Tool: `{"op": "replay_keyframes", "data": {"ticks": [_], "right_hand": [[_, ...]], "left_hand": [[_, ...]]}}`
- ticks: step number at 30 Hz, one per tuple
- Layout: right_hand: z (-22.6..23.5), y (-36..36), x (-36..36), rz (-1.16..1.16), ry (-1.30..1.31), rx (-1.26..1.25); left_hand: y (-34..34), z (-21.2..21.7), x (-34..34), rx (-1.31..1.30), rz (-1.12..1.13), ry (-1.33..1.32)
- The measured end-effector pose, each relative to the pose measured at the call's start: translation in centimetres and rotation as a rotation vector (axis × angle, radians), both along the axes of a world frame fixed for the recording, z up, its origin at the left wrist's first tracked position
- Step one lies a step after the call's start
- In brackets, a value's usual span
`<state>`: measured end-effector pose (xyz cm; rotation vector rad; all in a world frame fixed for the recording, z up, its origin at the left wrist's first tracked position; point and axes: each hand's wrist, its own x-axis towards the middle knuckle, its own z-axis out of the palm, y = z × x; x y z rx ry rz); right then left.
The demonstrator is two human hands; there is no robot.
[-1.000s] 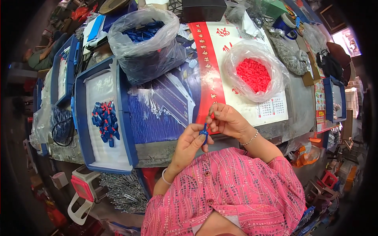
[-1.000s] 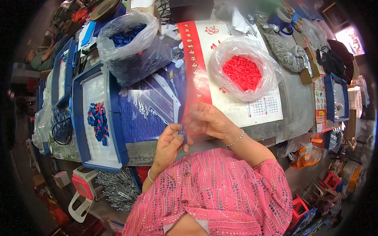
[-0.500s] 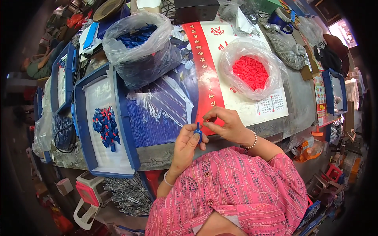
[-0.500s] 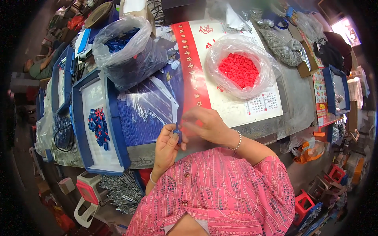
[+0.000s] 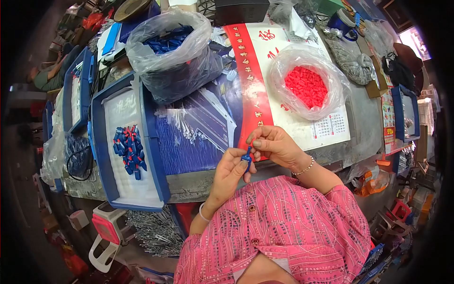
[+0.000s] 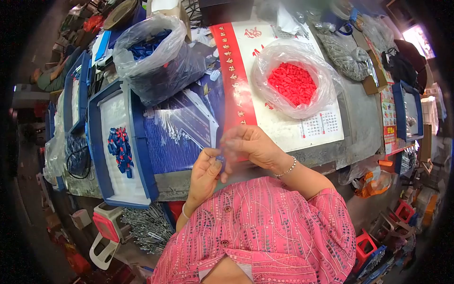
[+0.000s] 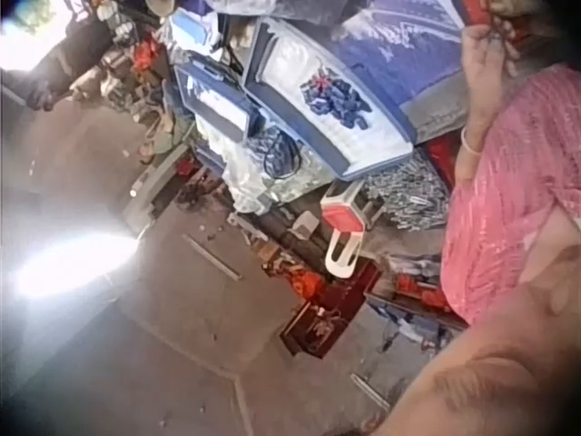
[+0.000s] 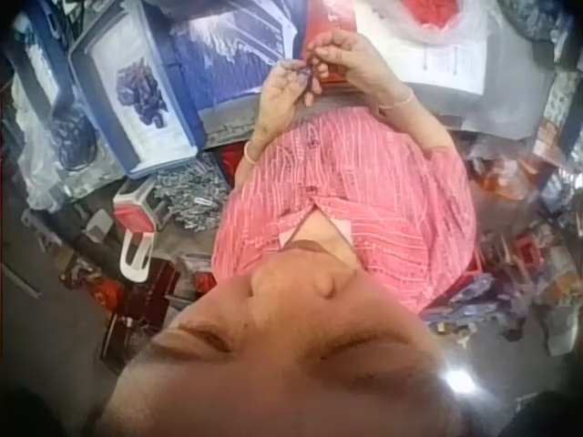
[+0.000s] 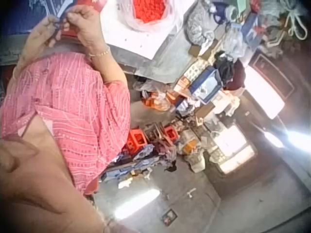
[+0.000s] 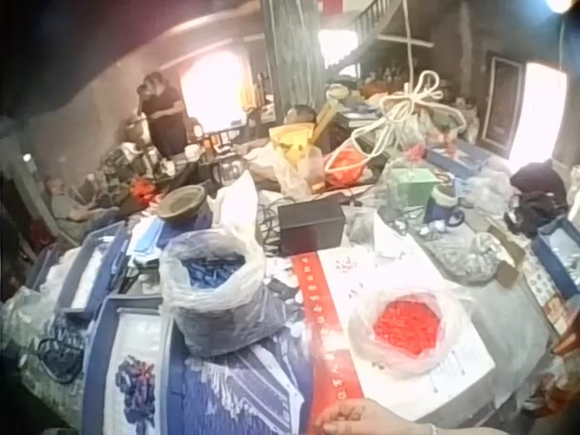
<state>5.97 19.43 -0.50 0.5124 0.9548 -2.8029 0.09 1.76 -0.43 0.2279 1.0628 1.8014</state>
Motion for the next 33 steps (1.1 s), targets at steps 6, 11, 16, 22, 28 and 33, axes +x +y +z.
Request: {"op": "replay_keyframes", "data": {"ticks": [6, 11, 16, 22, 28, 33], "right_hand": [[0.1, -0.1, -0.2, 0.017, 0.018, 0.019], [-0.1, 0.4, 0.0, 0.047, 0.059, 0.083], [0.6, 0.7, -0.1, 0.14, 0.112, 0.315], [1.1, 0.5, 0.8, 0.218, 0.192, 0.546], [3.7, 1.7, 0.7, 0.385, 0.727, 1.547], [4.5, 2.4, 0.2, 0.53, 0.913, 1.797]], "left_hand": [[-0.3, -0.3, 0.0, 0.014, -0.013, 0.016], [-0.4, -0.2, -0.1, -0.001, -0.032, 0.028], [-0.8, 0.2, -0.3, -0.041, -0.082, -0.002], [-1.5, 1.0, -0.3, -0.111, -0.165, 0.088], [-2.5, 1.1, 0.0, -0.123, -0.235, 0.242], [-1.6, 1.5, -1.0, -0.22, -0.321, 0.456]]}}
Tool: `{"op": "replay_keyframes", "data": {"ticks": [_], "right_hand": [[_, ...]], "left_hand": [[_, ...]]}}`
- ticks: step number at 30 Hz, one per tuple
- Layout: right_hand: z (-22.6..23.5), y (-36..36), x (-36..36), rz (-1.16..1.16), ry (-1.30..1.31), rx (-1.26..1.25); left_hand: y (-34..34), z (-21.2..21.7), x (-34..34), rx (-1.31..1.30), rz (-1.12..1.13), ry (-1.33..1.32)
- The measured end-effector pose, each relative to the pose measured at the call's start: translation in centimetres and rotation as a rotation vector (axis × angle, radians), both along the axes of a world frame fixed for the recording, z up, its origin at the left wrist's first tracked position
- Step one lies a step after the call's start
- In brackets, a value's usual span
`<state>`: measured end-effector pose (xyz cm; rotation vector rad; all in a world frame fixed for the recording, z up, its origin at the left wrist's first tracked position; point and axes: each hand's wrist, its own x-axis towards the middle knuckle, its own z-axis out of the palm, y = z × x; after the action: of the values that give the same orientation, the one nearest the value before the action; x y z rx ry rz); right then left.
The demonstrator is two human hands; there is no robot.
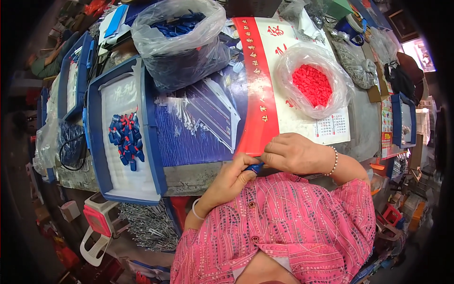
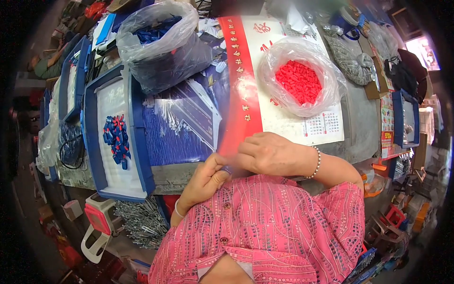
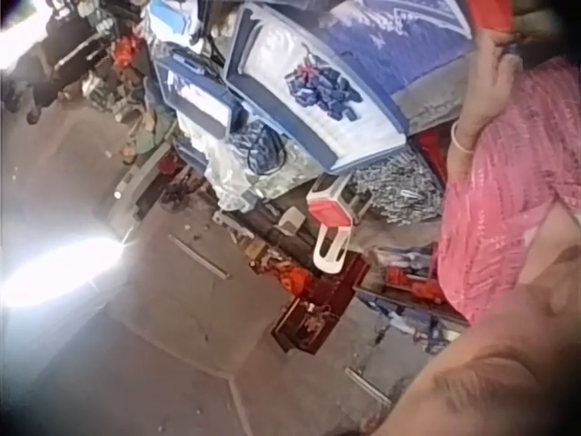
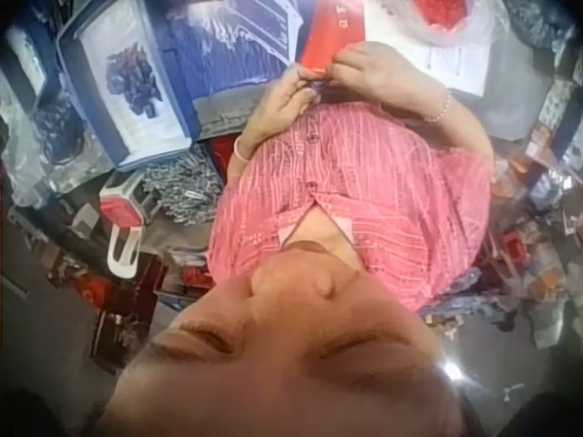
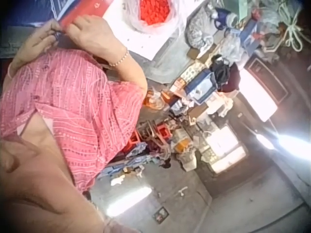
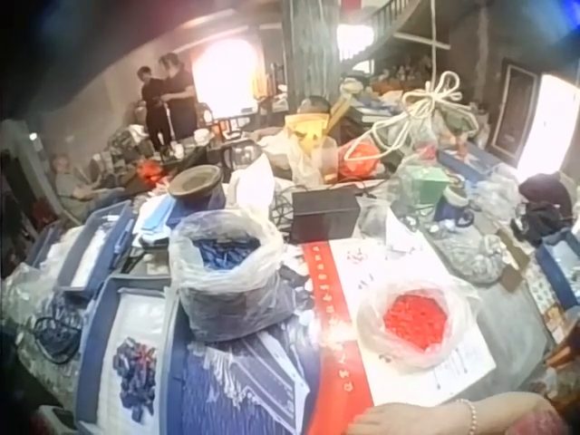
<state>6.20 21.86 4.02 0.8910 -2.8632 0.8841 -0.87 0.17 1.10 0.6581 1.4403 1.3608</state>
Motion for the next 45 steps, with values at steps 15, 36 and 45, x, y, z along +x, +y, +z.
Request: {"op": "replay_keyframes", "data": {"ticks": [15, 36, 45], "right_hand": [[-2.9, -1.9, 1.7, -0.084, -0.761, -0.417], [-1.2, -3.1, 0.8, -0.269, -1.276, -0.618], [-0.8, -1.4, -0.3, 0.209, 0.126, 0.205]], "left_hand": [[-0.7, -0.8, 0.3, -0.026, -0.15, 0.511], [-1.1, -2.0, 0.3, -0.016, -0.176, 0.64], [-1.0, -2.8, -0.3, -0.006, -0.077, -0.169]]}}
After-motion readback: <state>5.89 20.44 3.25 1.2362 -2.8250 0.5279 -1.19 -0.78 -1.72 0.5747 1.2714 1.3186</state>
